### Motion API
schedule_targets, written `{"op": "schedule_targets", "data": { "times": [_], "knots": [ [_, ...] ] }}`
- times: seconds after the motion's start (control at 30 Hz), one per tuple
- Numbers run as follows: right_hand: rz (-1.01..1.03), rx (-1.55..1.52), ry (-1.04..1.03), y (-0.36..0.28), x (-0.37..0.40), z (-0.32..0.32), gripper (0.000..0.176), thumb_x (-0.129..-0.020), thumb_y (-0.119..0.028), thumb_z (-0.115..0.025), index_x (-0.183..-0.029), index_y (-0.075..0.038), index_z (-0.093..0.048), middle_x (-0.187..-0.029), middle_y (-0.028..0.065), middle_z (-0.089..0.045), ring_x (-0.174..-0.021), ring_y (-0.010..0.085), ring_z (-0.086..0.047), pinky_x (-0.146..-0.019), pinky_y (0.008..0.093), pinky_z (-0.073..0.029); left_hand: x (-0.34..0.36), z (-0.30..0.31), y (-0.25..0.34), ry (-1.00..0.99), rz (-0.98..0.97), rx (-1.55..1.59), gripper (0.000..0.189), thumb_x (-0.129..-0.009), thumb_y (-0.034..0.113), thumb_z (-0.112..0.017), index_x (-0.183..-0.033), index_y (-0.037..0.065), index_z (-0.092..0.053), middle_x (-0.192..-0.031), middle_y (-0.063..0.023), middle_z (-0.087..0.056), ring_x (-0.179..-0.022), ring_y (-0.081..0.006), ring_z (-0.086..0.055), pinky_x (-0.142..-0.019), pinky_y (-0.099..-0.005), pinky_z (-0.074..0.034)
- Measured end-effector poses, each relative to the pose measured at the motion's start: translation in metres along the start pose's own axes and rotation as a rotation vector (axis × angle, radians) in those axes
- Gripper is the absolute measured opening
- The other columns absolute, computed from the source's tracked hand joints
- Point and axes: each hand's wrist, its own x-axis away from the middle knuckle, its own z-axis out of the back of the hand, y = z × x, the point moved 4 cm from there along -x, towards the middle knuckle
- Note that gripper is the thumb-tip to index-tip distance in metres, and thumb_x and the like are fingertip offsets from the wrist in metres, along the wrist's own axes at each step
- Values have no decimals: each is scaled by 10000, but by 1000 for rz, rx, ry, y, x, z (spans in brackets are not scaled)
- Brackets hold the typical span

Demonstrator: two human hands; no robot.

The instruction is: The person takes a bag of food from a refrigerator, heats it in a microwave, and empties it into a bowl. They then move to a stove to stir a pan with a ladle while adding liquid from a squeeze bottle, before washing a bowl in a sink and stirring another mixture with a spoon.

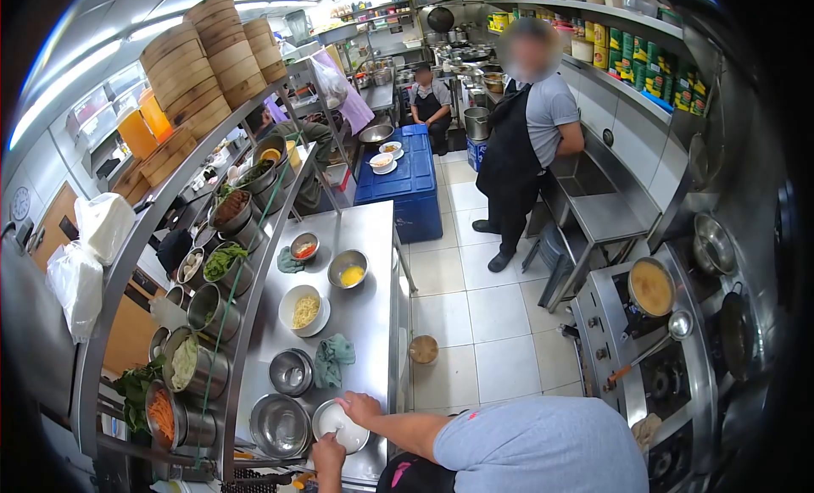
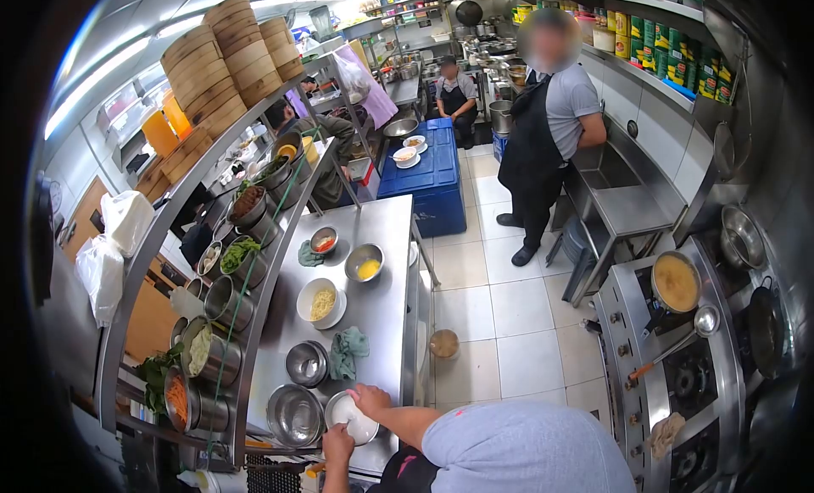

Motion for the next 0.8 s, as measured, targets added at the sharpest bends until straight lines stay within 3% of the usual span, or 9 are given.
{"op": "schedule_targets", "data": {
  "times": [0.13, 0.17, 0.27, 0.33, 0.53, 0.6, 0.67, 0.73, 0.8],
  "knots": [
    [3, -1, 10, 3, -1, -5, 515, -943, -623, -530, -956, -135, -692, -864, 188, -722, -828, 423, -701, -716, 538, -557, 13, -1, 19, -32, 13, -97, 239, -865, 139, -563, -1009, 32, -720, -888, -274, -703, -860, -470, -688, -794, -571, -542],
    [4, 0, 10, 3, 1, -4, 515, -943, -623, -530, -956, -135, -692, -864, 188, -722, -828, 423, -701, -716, 538, -557, 18, 5, 26, -86, 83, -93, 252, -875, 155, -550, -1026, 37, -713, -943, -285, -700, -928, -454, -686, -853, -546, -535],
    [-11, -15, -9, -3, 0, 3, 514, -949, -628, -515, -1008, -147, -685, -896, 186, -724, -848, 421, -700, -743, 543, -554, 22, 5, 25, -99, -4, -157, 216, -849, 159, -590, -985, 30, -698, -872, -284, -703, -854, -462, -697, -800, -564, -548],
    [-19, -38, -50, -2, 2, 3, 476, -958, -597, -518, -1006, -148, -670, -935, 184, -722, -884, 424, -697, -751, 551, -549, 18, 8, 16, -97, -33, -280, 236, -824, 203, -629, -1001, 66, -704, -881, -225, -728, -846, -420, -716, -771, -536, -568],
    [-21, -21, -95, -1, 3, 4, 496, -957, -612, -513, -1014, -152, -690, -934, 191, -722, -893, 412, -697, -775, 544, -545, -5, 52, 16, -69, -155, -435, 182, -869, 196, -583, -947, 102, -718, -852, -157, -736, -796, -357, -735, -678, -497, -579],
    [-14, -32, -31, -3, 3, 2, 495, -957, -594, -525, -988, -123, -676, -908, 204, -715, -879, 428, -688, -767, 554, -538, -23, 52, 9, -20, -210, -539, 193, -894, 196, -557, -948, 104, -718, -835, -142, -737, -780, -334, -740, -664, -492, -579],
    [-22, -81, -41, 2, 2, 2, 490, -958, -582, -531, -995, -115, -676, -918, 207, -713, -892, 435, -683, -777, 557, -531, -31, 45, 13, -50, -236, -574, 218, -911, 191, -539, -938, 99, -734, -851, -145, -745, -783, -323, -747, -660, -479, -583],
    [19, -173, -94, 7, -2, -10, 487, -954, -554, -547, -1033, -92, -680, -966, 225, -707, -935, 461, -661, -807, 563, -511, -43, 24, 11, -203, -226, -504, 243, -916, 182, -530, -931, 89, -754, -892, -155, -752, -807, -327, -750, -664, -468, -586],
    [-27, -173, -126, -5, 1, 1, 527, -925, -567, -572, -1035, -64, -683, -1005, 241, -703, -963, 463, -653, -821, 555, -511, -55, -3, -4, -174, -234, -530, 251, -904, 198, -546, -959, 95, -769, -923, -146, -757, -840, -323, -751, -693, -475, -591]
  ]
}}
